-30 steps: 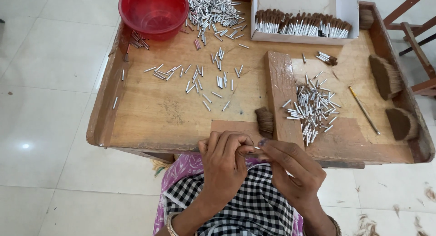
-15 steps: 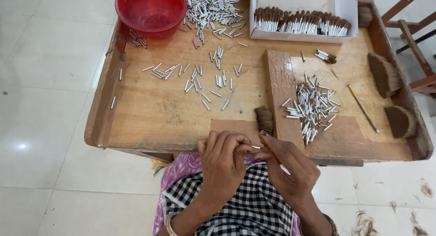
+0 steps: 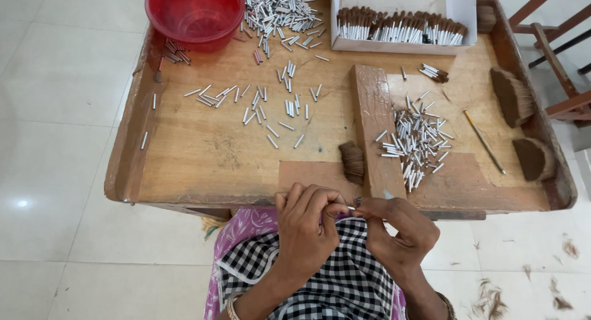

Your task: Assembling small brushes by inserting metal ferrules onto fiber bundles.

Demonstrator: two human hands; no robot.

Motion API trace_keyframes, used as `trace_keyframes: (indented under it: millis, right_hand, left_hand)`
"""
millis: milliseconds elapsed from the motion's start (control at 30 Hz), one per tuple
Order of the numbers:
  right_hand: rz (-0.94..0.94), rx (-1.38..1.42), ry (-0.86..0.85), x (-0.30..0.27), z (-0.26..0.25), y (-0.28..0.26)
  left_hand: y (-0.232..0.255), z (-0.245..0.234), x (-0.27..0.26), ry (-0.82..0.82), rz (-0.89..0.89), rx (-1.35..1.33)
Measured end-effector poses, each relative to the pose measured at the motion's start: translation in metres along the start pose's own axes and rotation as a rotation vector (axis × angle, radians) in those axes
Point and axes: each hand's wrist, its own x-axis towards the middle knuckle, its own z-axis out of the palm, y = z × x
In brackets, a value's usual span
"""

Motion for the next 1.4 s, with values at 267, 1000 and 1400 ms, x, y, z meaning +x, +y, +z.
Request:
trace_keyframes:
  millis: [267, 1000, 1400]
  right_hand:
    - [-0.083, -0.352, 0.027, 0.012, -0.023, 0.009]
    - [-0.132, -0.436, -0.22, 0.041, 0.004, 0.022]
    - [-0.195, -0.558, -0.082, 0.019, -0.026, -0.007]
  left_hand:
    - [-0.003, 0.014, -0.002, -0.096, 0.009, 0.003]
    - [-0.018, 0.043, 0.024, -0.182, -0.025, 0.229]
    - [0.016, 0.009, 0.031, -0.241, 0.025, -0.058]
